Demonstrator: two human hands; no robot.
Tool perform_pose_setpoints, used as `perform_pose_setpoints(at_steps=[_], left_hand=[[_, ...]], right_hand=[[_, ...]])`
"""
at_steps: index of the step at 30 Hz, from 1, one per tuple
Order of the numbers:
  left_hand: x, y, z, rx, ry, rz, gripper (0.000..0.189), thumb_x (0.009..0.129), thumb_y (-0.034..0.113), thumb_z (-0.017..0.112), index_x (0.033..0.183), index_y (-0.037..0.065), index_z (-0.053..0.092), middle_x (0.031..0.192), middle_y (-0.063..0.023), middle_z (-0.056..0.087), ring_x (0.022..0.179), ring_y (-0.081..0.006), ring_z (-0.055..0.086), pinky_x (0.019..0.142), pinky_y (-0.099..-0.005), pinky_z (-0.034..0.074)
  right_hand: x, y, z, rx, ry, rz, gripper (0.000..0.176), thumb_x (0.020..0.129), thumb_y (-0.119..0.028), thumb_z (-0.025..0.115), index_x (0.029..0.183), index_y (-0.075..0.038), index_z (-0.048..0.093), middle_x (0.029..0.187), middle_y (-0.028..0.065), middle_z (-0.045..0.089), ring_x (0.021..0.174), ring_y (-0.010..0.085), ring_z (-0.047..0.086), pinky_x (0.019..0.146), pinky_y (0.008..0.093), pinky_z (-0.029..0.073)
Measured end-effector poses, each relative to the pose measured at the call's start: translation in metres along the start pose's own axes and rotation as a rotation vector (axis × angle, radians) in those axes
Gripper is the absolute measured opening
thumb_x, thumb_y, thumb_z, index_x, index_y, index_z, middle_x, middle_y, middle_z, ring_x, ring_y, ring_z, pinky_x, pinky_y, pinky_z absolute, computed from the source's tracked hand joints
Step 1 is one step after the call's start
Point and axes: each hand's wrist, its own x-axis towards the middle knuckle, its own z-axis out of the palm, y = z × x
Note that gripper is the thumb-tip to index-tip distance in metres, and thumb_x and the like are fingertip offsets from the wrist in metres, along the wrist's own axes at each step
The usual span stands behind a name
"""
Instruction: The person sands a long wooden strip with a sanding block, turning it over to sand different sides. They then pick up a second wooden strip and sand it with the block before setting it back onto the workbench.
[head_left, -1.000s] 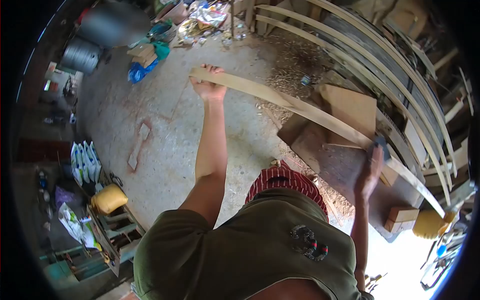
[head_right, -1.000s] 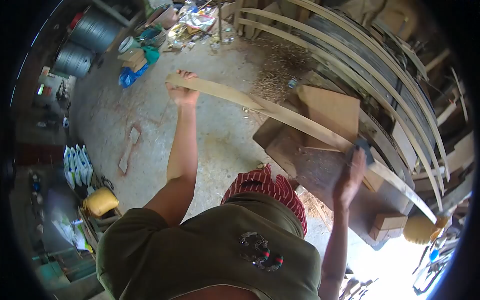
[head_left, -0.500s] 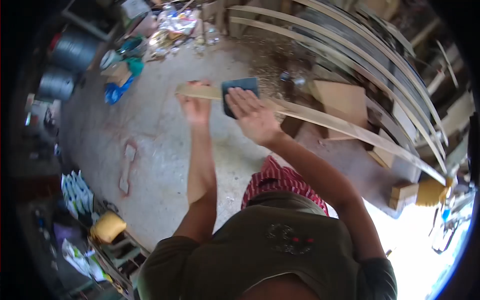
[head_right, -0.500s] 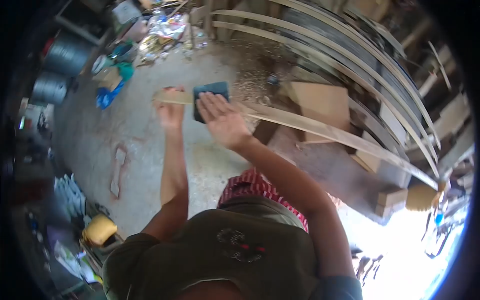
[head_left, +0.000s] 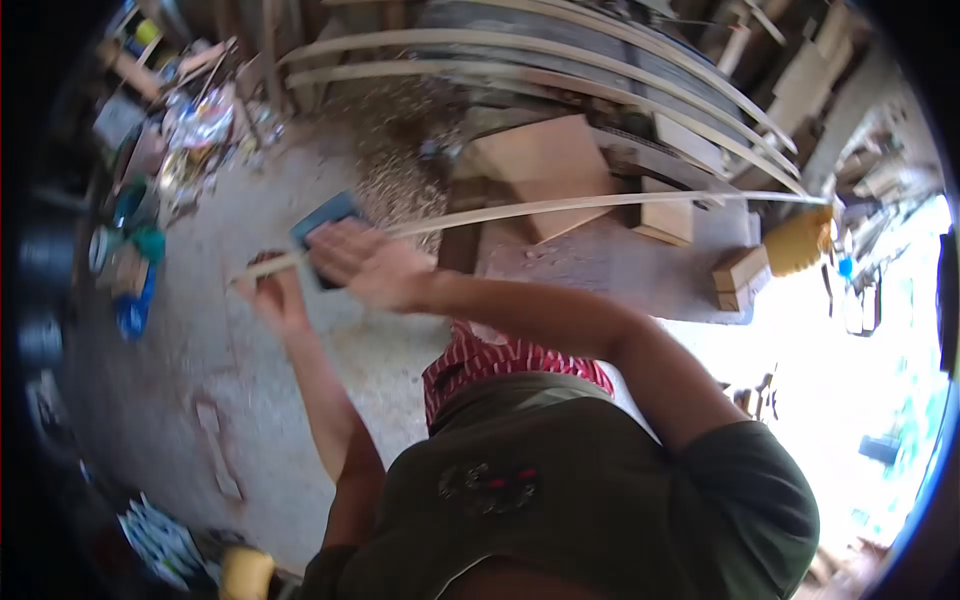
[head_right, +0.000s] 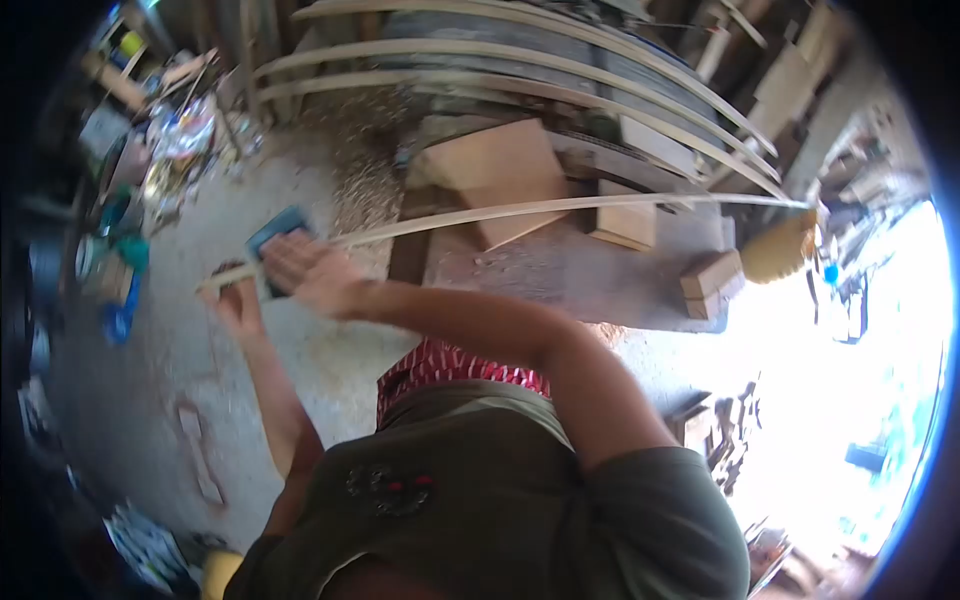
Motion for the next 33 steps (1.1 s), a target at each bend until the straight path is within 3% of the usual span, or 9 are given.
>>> perform_pose_setpoints(at_steps=[5,9,11,15,17,20,27,30,33], left_hand=[[0.007,0.001,0.007,-0.139,-0.058,-0.060,0.051,0.092,0.047,0.060,0.100,-0.003,0.060,0.102,-0.0130,0.061,0.100,-0.0272,0.053,0.102,-0.0411,0.037],[0.015,-0.001,0.008,-0.303,-0.001,-0.149,0.053,0.092,0.049,0.059,0.098,-0.003,0.060,0.097,-0.0130,0.060,0.096,-0.0269,0.052,0.098,-0.0423,0.039],[0.022,0.000,0.011,-0.125,0.466,0.025,0.051,0.092,0.050,0.059,0.093,-0.001,0.059,0.087,-0.0095,0.055,0.086,-0.0251,0.049,0.090,-0.0436,0.042],[0.040,-0.007,0.040,-0.027,0.519,0.074,0.043,0.095,0.044,0.057,0.080,0.004,0.053,0.075,-0.0056,0.047,0.074,-0.0217,0.046,0.077,-0.0400,0.043],[0.068,0.025,-0.018,0.233,0.186,-0.100,0.034,0.097,0.029,0.056,0.072,0.009,0.043,0.067,-0.0027,0.040,0.065,-0.0188,0.042,0.067,-0.0347,0.041],[0.080,0.010,0.017,0.181,0.253,0.114,0.030,0.094,0.015,0.053,0.069,0.012,0.038,0.062,-0.0018,0.038,0.061,-0.0175,0.040,0.063,-0.0313,0.039],[0.107,0.030,0.000,0.154,0.104,0.029,0.018,0.093,0.015,0.053,0.076,0.010,0.047,0.074,-0.0033,0.051,0.074,-0.0187,0.053,0.075,-0.0330,0.046],[0.103,0.012,-0.015,0.359,0.386,0.101,0.019,0.097,0.030,0.054,0.094,0.011,0.055,0.093,-0.0043,0.059,0.093,-0.0186,0.057,0.089,-0.0362,0.046],[0.061,-0.106,0.079,0.620,0.784,0.040,0.030,0.099,0.040,0.055,0.108,0.012,0.060,0.104,-0.0040,0.064,0.101,-0.0189,0.060,0.094,-0.0360,0.047]], right_hand=[[-0.032,0.021,-0.018,-0.016,-0.025,0.078,0.056,0.095,-0.016,0.041,0.149,-0.005,0.032,0.157,0.0138,0.029,0.147,0.0258,0.026,0.122,0.0416,0.017],[-0.173,0.073,-0.079,-0.163,-0.044,0.501,0.059,0.091,-0.005,0.045,0.149,-0.009,0.033,0.157,0.0113,0.030,0.145,0.0270,0.028,0.121,0.0433,0.022],[-0.242,0.104,-0.106,-0.295,0.111,0.776,0.055,0.092,-0.012,0.050,0.145,-0.005,0.038,0.153,0.0168,0.035,0.142,0.0338,0.032,0.118,0.0467,0.025],[-0.303,0.143,-0.116,-0.503,0.417,1.151,0.050,0.090,-0.006,0.051,0.139,0.002,0.043,0.146,0.0263,0.040,0.137,0.0409,0.038,0.113,0.0489,0.030],[-0.284,0.132,-0.096,-0.434,0.409,1.062,0.058,0.084,-0.003,0.051,0.142,-0.002,0.043,0.149,0.0187,0.041,0.139,0.0346,0.038,0.116,0.0461,0.028],[-0.232,0.091,-0.079,-0.173,0.325,0.774,0.059,0.084,-0.005,0.049,0.143,-0.006,0.044,0.150,0.0142,0.042,0.140,0.0305,0.038,0.118,0.0443,0.027],[-0.355,0.144,-0.124,-0.409,0.495,1.111,0.048,0.090,-0.008,0.045,0.138,-0.004,0.047,0.142,0.0184,0.048,0.135,0.0361,0.041,0.112,0.0478,0.032],[-0.370,0.160,-0.124,-0.446,0.539,1.241,0.051,0.090,-0.010,0.048,0.141,-0.002,0.044,0.146,0.0190,0.044,0.138,0.0357,0.038,0.115,0.0475,0.028],[-0.329,0.136,-0.123,-0.329,0.467,1.081,0.055,0.088,-0.006,0.048,0.143,-0.003,0.043,0.150,0.0190,0.041,0.140,0.0350,0.037,0.116,0.0470,0.025]])
